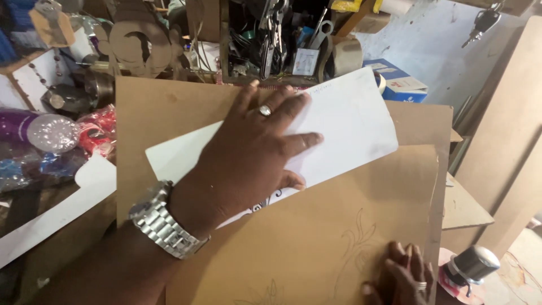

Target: Drawing and tracing an intricate floral design onto a wooden board using a pencil and a paper reference.

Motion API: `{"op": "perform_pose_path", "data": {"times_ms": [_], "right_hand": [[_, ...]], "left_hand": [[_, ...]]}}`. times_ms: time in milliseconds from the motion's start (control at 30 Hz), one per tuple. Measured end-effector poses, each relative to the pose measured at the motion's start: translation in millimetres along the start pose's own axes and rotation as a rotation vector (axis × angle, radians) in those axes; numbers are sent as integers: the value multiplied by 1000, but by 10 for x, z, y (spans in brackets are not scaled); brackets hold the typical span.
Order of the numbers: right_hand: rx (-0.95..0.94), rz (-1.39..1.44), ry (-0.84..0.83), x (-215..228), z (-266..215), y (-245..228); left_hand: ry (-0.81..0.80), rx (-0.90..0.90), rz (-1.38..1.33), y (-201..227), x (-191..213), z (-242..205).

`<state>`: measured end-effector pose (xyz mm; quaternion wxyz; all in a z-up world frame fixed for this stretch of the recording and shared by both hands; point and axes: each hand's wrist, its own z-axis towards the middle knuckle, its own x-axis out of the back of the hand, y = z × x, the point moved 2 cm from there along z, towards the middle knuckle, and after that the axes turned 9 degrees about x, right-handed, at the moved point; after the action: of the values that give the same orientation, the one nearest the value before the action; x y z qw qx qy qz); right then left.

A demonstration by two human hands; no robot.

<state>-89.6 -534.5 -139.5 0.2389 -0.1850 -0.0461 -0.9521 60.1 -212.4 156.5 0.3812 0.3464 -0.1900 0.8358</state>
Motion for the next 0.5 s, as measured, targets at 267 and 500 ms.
{"op": "perform_pose_path", "data": {"times_ms": [267, 500], "right_hand": [[-38, -84, -16, -232, 560, -44], [-20, -69, -37, -245, 964, -245]], "left_hand": [[37, 95, 87, -238, 248, -96], [2, 153, 102, -565, 368, -167]]}}
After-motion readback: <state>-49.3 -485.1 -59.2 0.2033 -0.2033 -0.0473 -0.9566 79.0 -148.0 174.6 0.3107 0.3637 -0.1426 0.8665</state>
